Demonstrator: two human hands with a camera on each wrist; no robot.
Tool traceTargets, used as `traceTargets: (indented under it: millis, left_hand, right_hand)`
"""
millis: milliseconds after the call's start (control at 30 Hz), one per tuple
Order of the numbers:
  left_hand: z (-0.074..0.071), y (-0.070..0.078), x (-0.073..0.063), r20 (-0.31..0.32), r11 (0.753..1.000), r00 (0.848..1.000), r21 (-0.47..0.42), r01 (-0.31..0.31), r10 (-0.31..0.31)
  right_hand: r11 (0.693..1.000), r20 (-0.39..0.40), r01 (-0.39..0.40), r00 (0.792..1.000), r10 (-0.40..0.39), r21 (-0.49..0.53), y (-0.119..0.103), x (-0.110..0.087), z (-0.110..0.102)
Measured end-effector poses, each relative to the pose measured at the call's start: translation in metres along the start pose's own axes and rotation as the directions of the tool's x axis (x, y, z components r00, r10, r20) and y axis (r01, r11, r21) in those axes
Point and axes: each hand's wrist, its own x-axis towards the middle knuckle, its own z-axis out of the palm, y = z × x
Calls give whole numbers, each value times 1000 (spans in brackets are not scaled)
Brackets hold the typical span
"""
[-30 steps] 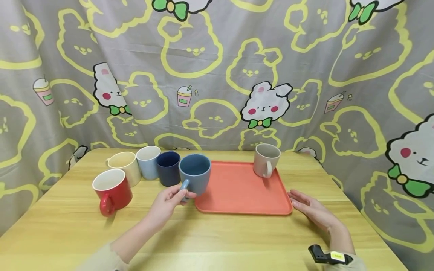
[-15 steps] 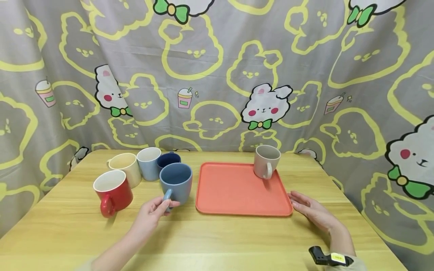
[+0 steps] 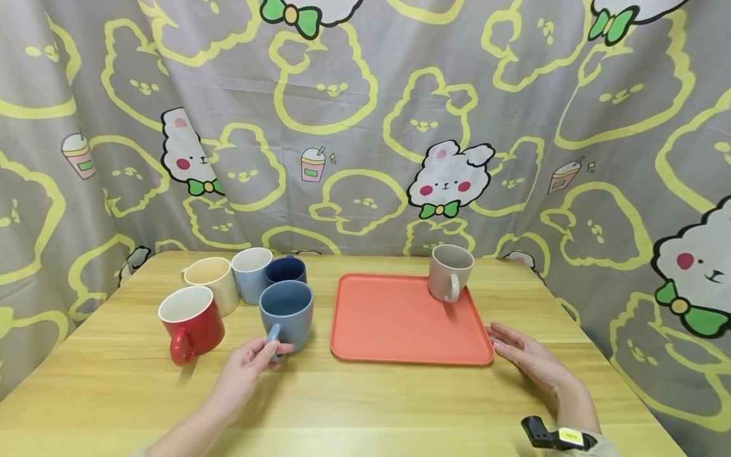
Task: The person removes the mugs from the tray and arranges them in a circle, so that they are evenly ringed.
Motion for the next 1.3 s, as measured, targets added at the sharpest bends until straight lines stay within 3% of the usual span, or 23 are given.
traceTargets:
  millis: [267,667,1067,1167,1300]
  left_hand:
    - [2,-6,3,-16,1000,1000,6,-4,4]
    - [-5,-9,-4,-47,999,999,51,-2,4]
    - [-6,-5,-1,-23,997,1000,82,9,-7]
    - [-7,-5,-1,-38,992,999,124,12,-7]
    - [-12,-2,-2,-110,971,994,238,17,10]
  right_hand:
    - [999,-20,-20,1000,19,-32,1,1,-1]
    - [998,-32,-15,999,14,-59,1,0,1]
    - [999,12,22,1000,-22,25,-3,-2,1]
    - [1000,3,12,1000,-12,11,-3,-1,2]
    - [1000,3,11,1000,-11,-3,-2,1,2]
